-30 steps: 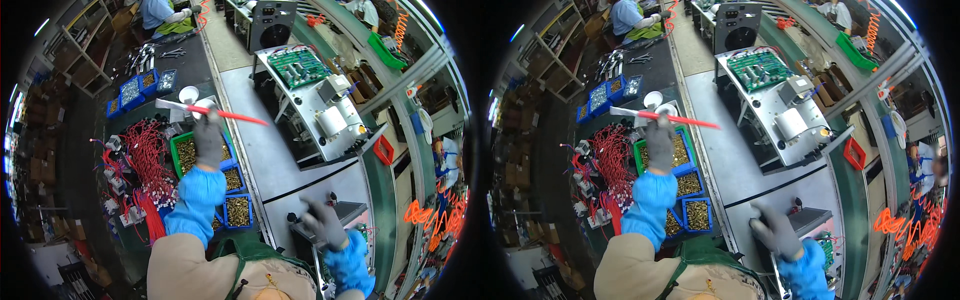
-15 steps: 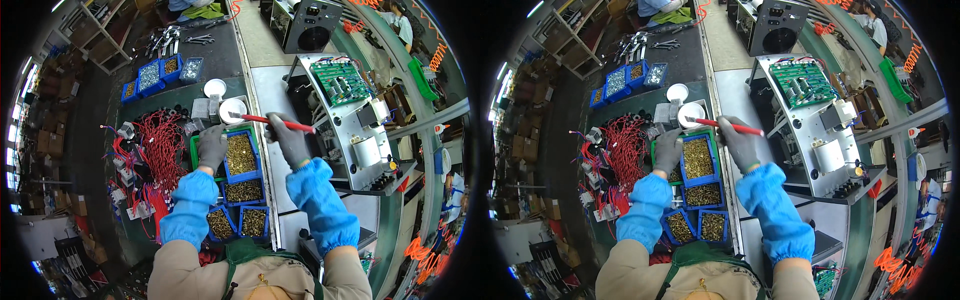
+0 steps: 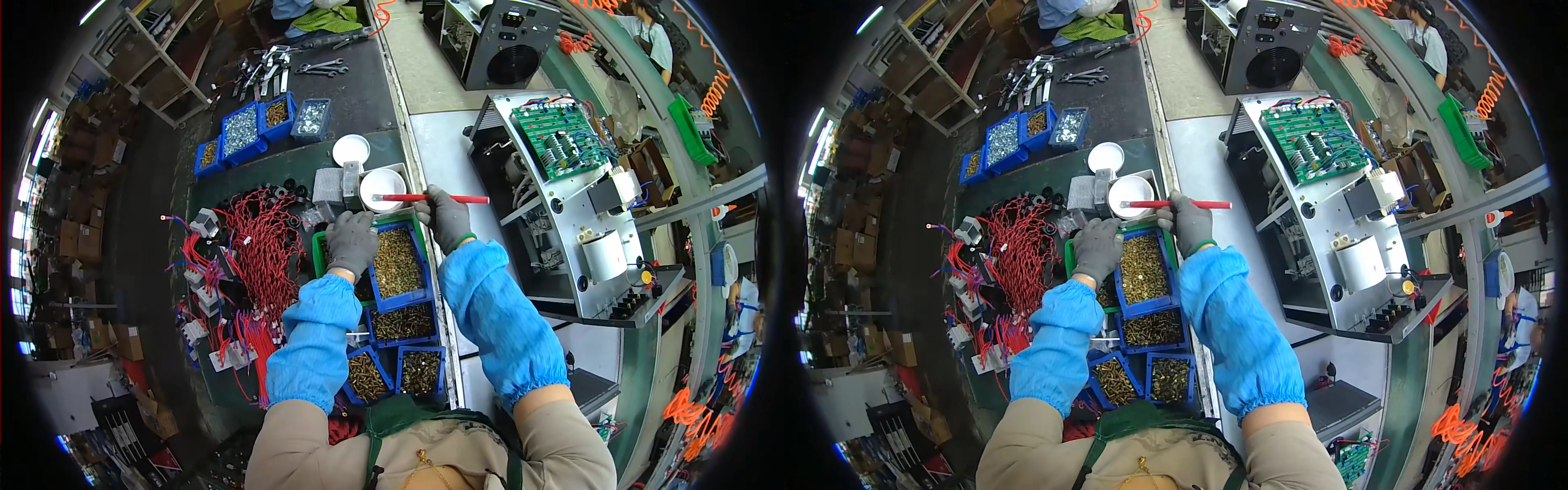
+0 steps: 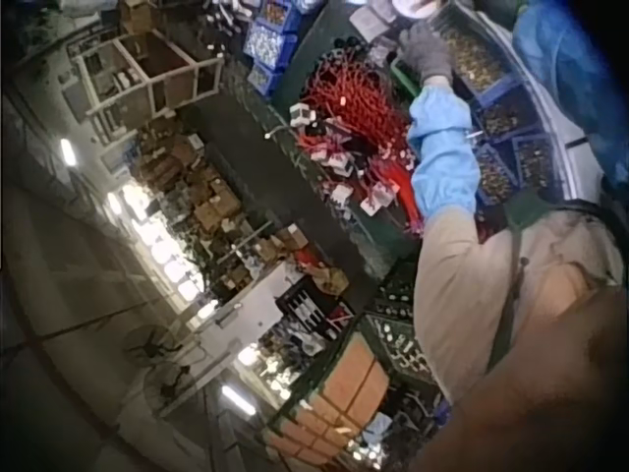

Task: The person assembles an electronic device on a factory workbench. They use a pneumatic screwdriver to secure components, a red-handled tool to strip wire ends, and a wrench to tighten connections. The person handles various colored wires and circuit boards throughout the process.

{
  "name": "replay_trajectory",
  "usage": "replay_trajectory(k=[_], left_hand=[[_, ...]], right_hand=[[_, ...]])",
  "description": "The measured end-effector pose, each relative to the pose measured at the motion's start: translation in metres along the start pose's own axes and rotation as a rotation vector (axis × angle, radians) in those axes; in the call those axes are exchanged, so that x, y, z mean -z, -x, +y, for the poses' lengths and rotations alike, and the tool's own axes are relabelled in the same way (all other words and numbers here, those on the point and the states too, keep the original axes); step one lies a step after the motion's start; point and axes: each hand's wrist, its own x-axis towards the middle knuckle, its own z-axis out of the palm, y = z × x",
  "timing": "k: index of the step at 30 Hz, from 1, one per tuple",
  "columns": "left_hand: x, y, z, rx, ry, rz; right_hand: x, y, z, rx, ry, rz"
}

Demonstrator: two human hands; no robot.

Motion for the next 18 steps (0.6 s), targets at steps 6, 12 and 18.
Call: replay_trajectory(k=[6,12,18], left_hand=[[0.025,0.010,0.007,0.070,0.110,0.090],[0.050,0.059,0.057,-0.143,0.557,0.365],[0.058,0.127,0.123,-0.367,0.759,0.109]], right_hand=[[0.017,0.031,-0.011,0.048,-0.178,-0.012],[0.038,0.132,-0.111,0.282,0.030,-0.151],[0.130,0.346,-0.208,0.611,0.292,-0.122]])
